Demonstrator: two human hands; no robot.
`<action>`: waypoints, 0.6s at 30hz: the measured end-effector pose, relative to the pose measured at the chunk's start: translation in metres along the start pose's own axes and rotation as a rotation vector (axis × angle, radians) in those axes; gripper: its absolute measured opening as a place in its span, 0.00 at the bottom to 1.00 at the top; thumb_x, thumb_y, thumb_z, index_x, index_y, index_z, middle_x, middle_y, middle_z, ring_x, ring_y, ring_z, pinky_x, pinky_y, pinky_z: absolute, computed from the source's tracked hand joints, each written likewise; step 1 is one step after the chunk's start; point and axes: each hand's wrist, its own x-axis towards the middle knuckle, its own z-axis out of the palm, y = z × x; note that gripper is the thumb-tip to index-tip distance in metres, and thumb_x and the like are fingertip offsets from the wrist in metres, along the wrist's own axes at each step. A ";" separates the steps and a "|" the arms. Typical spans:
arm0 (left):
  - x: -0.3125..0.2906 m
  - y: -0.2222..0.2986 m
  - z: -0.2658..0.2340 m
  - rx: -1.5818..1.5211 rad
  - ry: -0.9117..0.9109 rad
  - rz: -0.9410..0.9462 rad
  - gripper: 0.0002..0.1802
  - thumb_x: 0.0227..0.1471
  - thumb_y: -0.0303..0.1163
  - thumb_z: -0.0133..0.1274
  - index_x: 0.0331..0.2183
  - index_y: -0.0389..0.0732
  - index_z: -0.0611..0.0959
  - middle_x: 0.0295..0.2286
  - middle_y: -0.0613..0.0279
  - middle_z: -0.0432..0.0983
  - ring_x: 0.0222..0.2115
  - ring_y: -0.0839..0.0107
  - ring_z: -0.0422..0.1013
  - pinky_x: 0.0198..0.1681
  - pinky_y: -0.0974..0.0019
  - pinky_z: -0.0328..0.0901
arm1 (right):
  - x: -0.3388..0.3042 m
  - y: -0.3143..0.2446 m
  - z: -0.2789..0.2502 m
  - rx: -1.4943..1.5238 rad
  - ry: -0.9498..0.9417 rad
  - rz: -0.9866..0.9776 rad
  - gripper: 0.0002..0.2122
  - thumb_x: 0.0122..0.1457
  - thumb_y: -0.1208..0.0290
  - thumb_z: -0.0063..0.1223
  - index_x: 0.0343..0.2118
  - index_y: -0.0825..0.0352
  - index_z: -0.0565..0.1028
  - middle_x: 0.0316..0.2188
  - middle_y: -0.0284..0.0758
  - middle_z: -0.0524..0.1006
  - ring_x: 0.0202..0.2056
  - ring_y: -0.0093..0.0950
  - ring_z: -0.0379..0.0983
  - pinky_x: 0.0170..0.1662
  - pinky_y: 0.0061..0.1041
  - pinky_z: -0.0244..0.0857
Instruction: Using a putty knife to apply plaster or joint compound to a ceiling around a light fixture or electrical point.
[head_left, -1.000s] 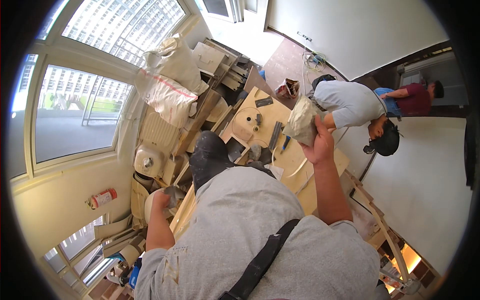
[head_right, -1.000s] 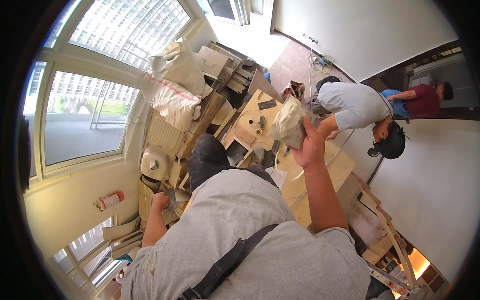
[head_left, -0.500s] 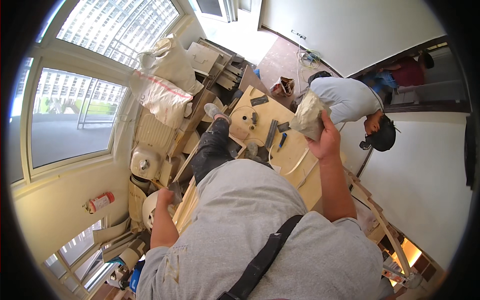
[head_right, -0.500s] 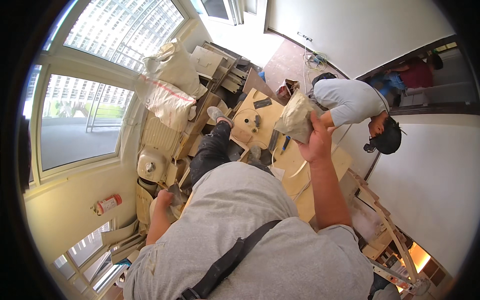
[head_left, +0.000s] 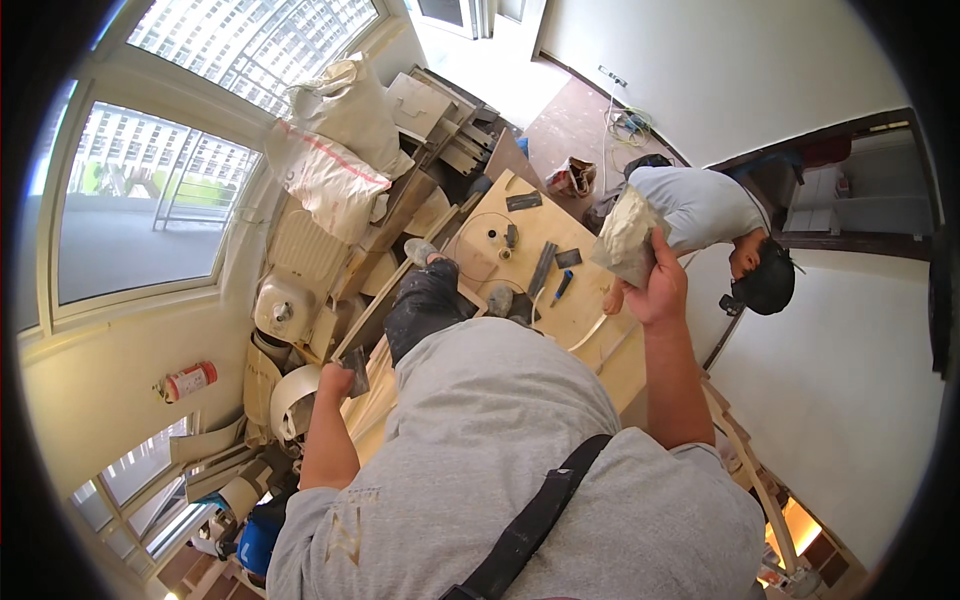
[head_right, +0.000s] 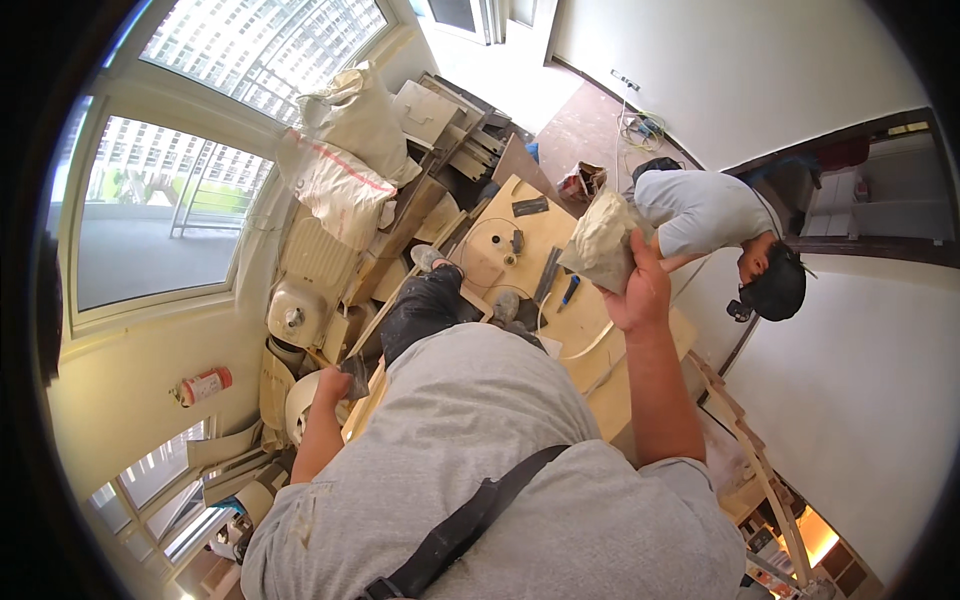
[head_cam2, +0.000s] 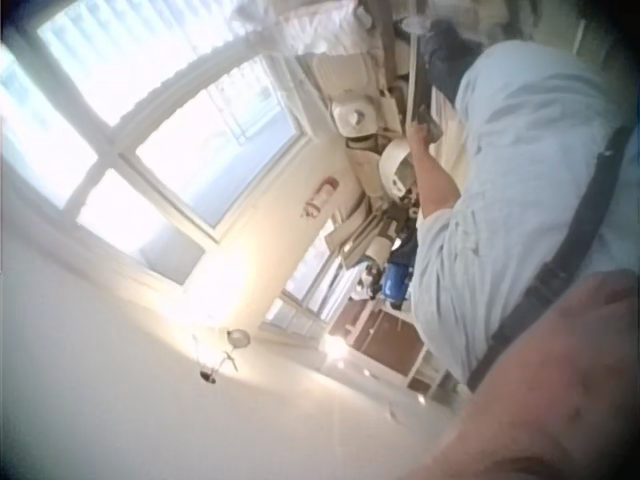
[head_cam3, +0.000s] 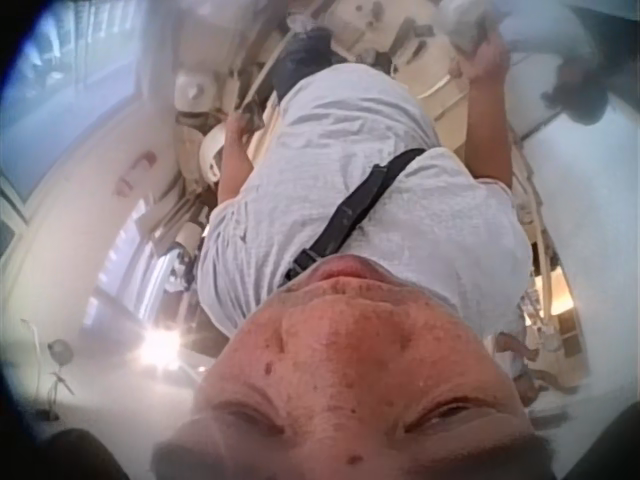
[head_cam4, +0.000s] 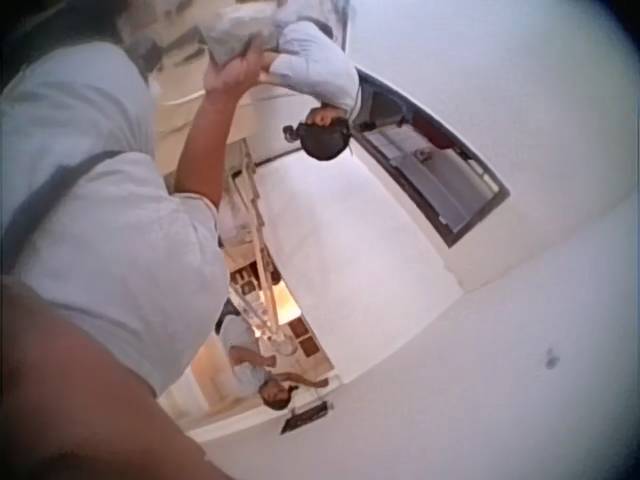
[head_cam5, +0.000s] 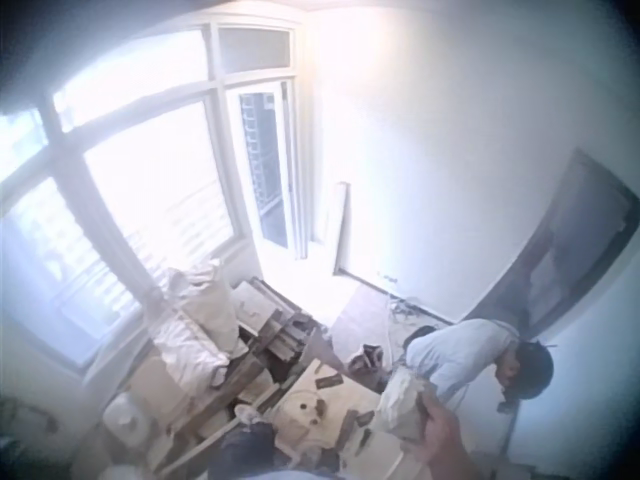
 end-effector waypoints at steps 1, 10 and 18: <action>-0.001 0.002 0.000 0.003 -0.001 0.001 0.19 0.38 0.32 0.50 0.32 0.28 0.80 0.30 0.35 0.76 0.34 0.43 0.74 0.38 0.52 0.69 | 0.001 0.000 -0.001 0.002 0.003 -0.001 0.18 0.65 0.59 0.43 0.55 0.58 0.65 0.49 0.30 0.73 0.48 0.28 0.71 0.48 0.36 0.68; -0.017 -0.002 -0.025 0.000 0.047 0.029 0.19 0.39 0.33 0.49 0.33 0.31 0.81 0.33 0.36 0.76 0.36 0.43 0.73 0.40 0.52 0.68 | 0.004 0.008 -0.008 0.021 -0.034 0.022 0.17 0.63 0.57 0.46 0.52 0.59 0.69 0.45 0.28 0.76 0.44 0.25 0.74 0.43 0.27 0.68; -0.001 0.028 -0.022 0.107 0.023 0.086 0.18 0.39 0.35 0.49 0.32 0.32 0.81 0.32 0.36 0.76 0.37 0.44 0.73 0.40 0.50 0.68 | 0.001 0.005 -0.002 0.013 0.052 -0.026 0.17 0.63 0.57 0.47 0.51 0.59 0.69 0.46 0.27 0.76 0.44 0.25 0.73 0.41 0.28 0.67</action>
